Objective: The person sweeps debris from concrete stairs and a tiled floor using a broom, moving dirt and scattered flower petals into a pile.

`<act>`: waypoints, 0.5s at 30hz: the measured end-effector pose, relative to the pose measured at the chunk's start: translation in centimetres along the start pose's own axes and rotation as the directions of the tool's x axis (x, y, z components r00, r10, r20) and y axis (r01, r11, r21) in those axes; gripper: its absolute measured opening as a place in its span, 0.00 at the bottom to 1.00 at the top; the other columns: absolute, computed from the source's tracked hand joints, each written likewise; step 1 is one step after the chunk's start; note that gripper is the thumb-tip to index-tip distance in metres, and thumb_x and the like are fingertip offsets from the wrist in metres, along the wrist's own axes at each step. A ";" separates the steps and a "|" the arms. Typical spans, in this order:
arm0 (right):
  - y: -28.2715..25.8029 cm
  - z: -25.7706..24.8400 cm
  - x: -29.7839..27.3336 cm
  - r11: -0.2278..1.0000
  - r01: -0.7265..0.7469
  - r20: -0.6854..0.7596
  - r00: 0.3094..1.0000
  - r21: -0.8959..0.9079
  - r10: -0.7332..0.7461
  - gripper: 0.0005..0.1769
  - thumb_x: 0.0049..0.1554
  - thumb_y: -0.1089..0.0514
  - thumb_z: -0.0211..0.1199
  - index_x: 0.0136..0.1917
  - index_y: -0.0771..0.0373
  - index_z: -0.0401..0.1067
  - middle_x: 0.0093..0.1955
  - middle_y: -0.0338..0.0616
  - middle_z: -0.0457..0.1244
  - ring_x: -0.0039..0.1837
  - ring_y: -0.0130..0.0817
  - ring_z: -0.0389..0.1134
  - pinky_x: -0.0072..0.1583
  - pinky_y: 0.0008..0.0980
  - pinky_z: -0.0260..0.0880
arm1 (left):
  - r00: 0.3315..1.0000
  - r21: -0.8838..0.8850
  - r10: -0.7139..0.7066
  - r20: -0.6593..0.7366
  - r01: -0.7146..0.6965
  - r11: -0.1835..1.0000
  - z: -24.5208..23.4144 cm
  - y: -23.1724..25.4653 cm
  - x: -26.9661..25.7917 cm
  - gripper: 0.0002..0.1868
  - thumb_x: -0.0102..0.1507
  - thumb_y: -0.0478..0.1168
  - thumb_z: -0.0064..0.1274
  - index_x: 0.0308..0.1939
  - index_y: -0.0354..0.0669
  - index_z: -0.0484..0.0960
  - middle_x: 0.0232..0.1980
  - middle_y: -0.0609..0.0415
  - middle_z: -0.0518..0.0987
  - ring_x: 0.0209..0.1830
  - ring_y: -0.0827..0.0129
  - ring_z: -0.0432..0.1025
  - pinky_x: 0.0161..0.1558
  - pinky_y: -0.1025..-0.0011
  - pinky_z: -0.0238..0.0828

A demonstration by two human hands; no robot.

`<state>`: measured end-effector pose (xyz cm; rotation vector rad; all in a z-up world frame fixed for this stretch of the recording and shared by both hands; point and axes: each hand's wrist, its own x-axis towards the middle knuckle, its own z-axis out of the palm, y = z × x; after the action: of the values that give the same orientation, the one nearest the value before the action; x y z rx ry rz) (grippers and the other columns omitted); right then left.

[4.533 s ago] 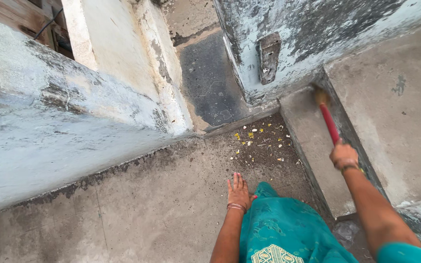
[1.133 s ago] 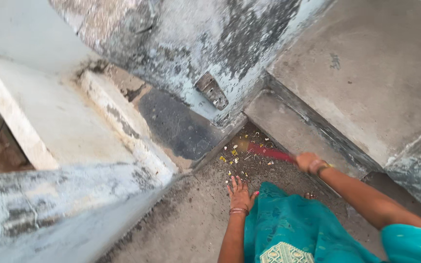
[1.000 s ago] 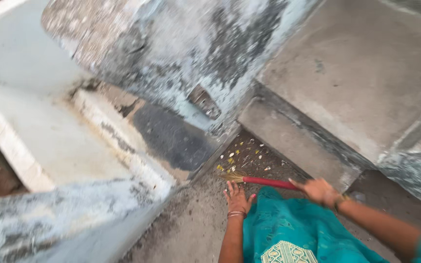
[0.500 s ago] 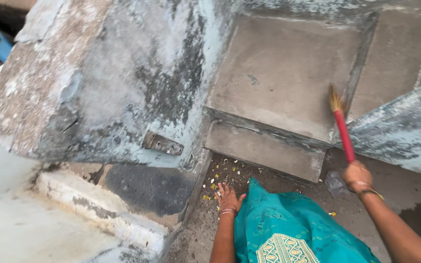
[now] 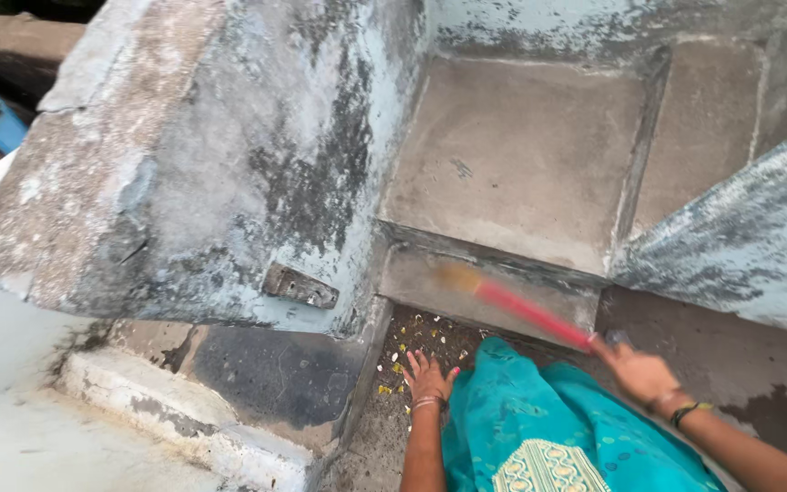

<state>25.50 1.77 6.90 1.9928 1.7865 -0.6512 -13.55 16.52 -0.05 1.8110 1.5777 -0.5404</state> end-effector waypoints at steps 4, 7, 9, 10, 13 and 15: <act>6.3 -5.0 7.0 0.913 -0.402 -0.129 0.904 0.067 0.407 0.35 0.66 0.48 0.38 0.85 0.52 0.47 0.58 0.61 0.69 0.52 0.57 0.75 0.53 0.58 0.76 | 1.000 -0.062 -0.026 -0.012 0.025 0.998 0.5 -0.3 -0.6 0.48 0.65 0.69 0.44 0.78 0.41 0.57 0.85 0.43 0.37 0.85 0.50 0.21 0.78 0.43 0.25; 12.3 -8.7 15.1 0.828 -0.479 -0.078 0.851 0.292 0.520 0.26 0.65 0.43 0.52 0.63 0.62 0.76 0.53 0.63 0.73 0.58 0.60 0.76 0.60 0.56 0.76 | 0.998 -0.099 -0.045 -0.045 0.041 0.994 0.8 -1.1 -1.2 0.47 0.65 0.69 0.44 0.78 0.41 0.58 0.85 0.43 0.37 0.85 0.49 0.21 0.79 0.43 0.25; 14.6 -9.2 20.0 0.812 -0.467 -0.223 0.800 0.352 0.557 0.33 0.59 0.43 0.58 0.68 0.69 0.68 0.51 0.67 0.71 0.54 0.64 0.73 0.54 0.57 0.73 | 0.996 -0.138 -0.079 -0.051 0.072 0.988 1.5 -1.7 -2.1 0.47 0.64 0.69 0.44 0.78 0.43 0.59 0.85 0.43 0.37 0.85 0.50 0.22 0.79 0.43 0.24; 15.1 -9.9 22.1 0.803 -0.454 -0.295 0.764 0.387 0.574 0.39 0.55 0.43 0.60 0.71 0.72 0.64 0.50 0.69 0.70 0.52 0.66 0.71 0.52 0.57 0.71 | 0.994 -0.161 -0.100 -0.053 0.091 0.983 1.6 -1.9 -2.3 0.47 0.64 0.70 0.44 0.78 0.45 0.59 0.85 0.44 0.37 0.85 0.51 0.22 0.79 0.43 0.24; 12.4 -8.8 26.5 0.892 -0.359 -0.296 0.851 0.274 0.434 0.29 0.60 0.46 0.56 0.67 0.69 0.70 0.48 0.67 0.71 0.51 0.64 0.73 0.51 0.56 0.74 | 0.987 -0.147 -0.151 -0.051 0.142 0.979 1.8 -1.7 -3.0 0.48 0.64 0.70 0.43 0.78 0.43 0.58 0.85 0.44 0.38 0.85 0.50 0.23 0.79 0.43 0.25; 7.6 -7.5 27.3 0.939 -0.267 -0.247 0.915 0.219 0.318 0.24 0.63 0.50 0.53 0.65 0.64 0.75 0.49 0.65 0.72 0.52 0.62 0.75 0.53 0.56 0.76 | 0.983 -0.134 -0.179 -0.044 0.172 0.976 1.9 -1.3 -2.9 0.48 0.64 0.70 0.44 0.78 0.41 0.58 0.85 0.44 0.39 0.85 0.49 0.23 0.78 0.42 0.26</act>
<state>35.96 27.38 -2.76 2.5217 1.5650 -0.4672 -15.11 13.23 0.35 1.6129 1.7802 -0.4591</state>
